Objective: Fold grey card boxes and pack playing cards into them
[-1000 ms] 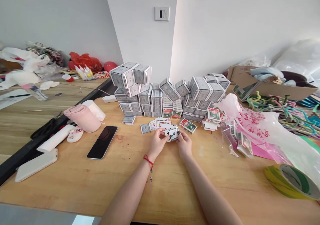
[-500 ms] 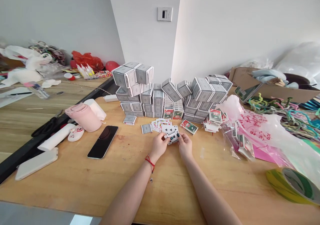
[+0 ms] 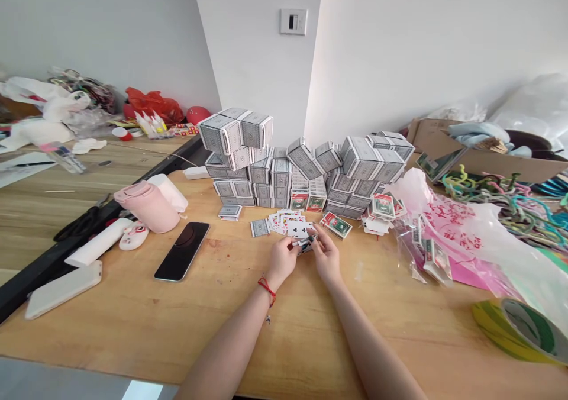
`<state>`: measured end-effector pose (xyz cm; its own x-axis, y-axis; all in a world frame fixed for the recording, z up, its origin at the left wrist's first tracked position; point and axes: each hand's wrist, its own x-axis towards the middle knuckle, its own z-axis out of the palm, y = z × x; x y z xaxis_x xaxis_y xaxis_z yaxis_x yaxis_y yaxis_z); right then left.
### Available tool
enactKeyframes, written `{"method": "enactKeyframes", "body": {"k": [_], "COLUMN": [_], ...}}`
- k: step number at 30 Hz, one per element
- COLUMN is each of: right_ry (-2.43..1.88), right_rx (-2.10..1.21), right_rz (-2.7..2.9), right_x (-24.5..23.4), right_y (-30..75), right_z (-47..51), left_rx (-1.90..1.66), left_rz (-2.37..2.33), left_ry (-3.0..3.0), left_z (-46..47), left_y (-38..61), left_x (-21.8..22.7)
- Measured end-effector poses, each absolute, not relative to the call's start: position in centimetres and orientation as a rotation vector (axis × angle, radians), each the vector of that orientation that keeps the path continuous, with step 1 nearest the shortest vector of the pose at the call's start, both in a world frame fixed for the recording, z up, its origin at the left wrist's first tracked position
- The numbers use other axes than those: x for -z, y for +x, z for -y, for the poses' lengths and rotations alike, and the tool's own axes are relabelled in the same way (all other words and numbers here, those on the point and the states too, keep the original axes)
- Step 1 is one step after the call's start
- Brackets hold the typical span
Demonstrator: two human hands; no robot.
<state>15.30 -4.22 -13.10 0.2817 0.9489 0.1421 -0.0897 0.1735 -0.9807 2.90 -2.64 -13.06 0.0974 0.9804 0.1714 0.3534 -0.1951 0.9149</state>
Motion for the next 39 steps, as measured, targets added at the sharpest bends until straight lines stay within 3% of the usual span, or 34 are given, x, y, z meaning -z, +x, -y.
{"method": "enactKeyframes", "body": {"k": [5,13,24,39], "right_ry": [-1.266,-1.141,-1.100,-1.095], "right_rx": [-0.903,-1.162,-1.398,-1.393], "right_rz": [0.989,1.086,1.158,1.156], "right_x": [13.4,13.3,12.6,12.1], "right_y": [15.7,15.7,15.3,15.1], "right_z": [4.1,4.1,5.0,5.2], "left_rx": [-1.210,-1.380,-1.258,-1.242], "left_rz": [-1.279,-1.301,-1.243,-1.165], "left_ry": [1.614,1.568,1.700,1.655], "left_z": [2.8,2.8,2.8,2.8], "left_y": [2.9,2.7,2.5,2.2], "left_x": [13.1,12.1,12.6,11.6]}}
